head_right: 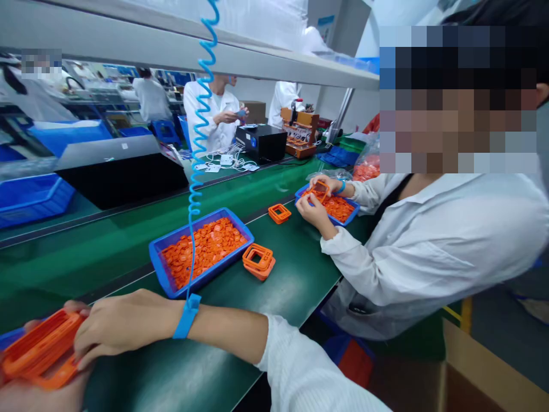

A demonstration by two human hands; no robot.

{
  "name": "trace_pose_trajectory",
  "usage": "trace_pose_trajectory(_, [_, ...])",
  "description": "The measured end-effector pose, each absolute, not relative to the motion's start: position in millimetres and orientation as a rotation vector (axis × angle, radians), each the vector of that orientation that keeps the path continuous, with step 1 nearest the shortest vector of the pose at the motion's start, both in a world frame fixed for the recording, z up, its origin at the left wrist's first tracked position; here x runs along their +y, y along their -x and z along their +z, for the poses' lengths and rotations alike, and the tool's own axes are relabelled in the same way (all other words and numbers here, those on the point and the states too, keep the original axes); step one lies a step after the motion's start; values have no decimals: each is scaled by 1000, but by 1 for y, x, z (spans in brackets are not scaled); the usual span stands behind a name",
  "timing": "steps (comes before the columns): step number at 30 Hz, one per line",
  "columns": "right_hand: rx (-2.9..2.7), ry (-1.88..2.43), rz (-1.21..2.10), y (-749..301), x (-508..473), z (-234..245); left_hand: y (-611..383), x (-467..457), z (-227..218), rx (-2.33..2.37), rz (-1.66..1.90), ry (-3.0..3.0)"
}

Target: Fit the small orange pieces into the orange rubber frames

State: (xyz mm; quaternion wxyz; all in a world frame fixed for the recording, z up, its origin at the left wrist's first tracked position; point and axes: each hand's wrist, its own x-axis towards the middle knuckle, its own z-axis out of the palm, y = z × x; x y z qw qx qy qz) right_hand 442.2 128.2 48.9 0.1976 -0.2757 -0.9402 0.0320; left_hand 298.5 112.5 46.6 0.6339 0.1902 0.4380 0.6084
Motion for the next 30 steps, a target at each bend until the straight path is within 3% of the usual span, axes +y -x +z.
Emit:
trace_pose_trajectory(4, [-2472,976,-130,-449,100,57,-308,118,50,1075,1476,-215])
trace_pose_trajectory(17, [-2744,960,195,-447,101,55,-314,113,50,1109,1192,-259])
trace_pose_trajectory(24, [-2862,971,170,-443,96,64,-319,114,55,1190,1194,-200])
trace_pose_trajectory(30, [-2778,959,67,-449,93,67,-320,104,38,1007,1331,-574])
